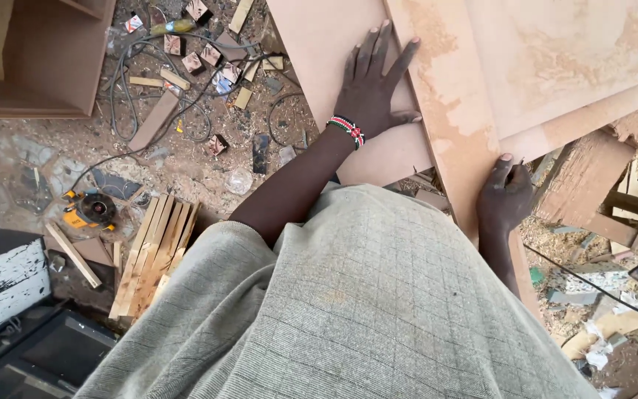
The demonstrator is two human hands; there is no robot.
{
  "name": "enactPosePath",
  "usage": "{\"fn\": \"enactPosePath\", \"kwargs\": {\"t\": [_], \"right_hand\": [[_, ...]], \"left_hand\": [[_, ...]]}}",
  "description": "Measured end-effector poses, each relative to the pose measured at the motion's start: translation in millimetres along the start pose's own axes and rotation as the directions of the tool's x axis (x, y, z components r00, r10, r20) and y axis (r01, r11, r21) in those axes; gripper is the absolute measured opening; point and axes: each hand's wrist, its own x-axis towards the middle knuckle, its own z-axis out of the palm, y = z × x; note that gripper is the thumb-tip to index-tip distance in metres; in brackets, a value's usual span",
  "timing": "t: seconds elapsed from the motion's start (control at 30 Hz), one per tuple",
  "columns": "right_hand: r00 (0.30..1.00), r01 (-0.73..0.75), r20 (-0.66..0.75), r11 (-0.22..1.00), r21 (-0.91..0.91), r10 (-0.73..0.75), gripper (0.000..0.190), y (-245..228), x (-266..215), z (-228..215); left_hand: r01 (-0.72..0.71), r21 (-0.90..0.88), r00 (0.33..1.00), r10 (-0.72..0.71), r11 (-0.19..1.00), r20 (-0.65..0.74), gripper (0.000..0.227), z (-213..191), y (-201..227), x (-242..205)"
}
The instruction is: The person uses a circular saw to cut a large sheet of plywood. They then measure and mark the wood with a square and pencil, clamp the pieces together, and cut them again. Finally, the person removes the clamps and places the cut pieces aside.
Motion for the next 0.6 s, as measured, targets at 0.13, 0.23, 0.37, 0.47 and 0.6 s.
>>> {"fn": "enactPosePath", "kwargs": {"t": [0.13,0.23,0.37,0.47,0.6], "right_hand": [[0.999,-0.038,-0.013,0.999,0.026,0.038,0.056,1,-2,0],[0.998,0.042,-0.038,0.999,0.014,-0.041,0.054,9,3,8],[1.000,0.002,-0.002,1.000,0.021,-0.002,0.054,1,1,4],[1.000,-0.019,0.000,0.999,0.032,0.019,0.053,-4,1,3],[1.000,-0.020,0.007,1.000,0.022,0.020,0.051,-9,0,4]], "left_hand": [[-0.003,-0.135,1.000,0.006,0.991,0.019,0.142,2,1,-2],[0.002,-0.111,1.000,-0.003,0.994,-0.005,0.142,11,-1,1],[0.012,-0.082,1.000,-0.011,0.997,0.009,0.145,12,-2,3],[0.003,-0.124,1.000,-0.004,0.992,-0.005,0.146,16,-5,5],[0.005,-0.145,1.000,-0.004,0.989,0.005,0.141,7,-9,5]]}}
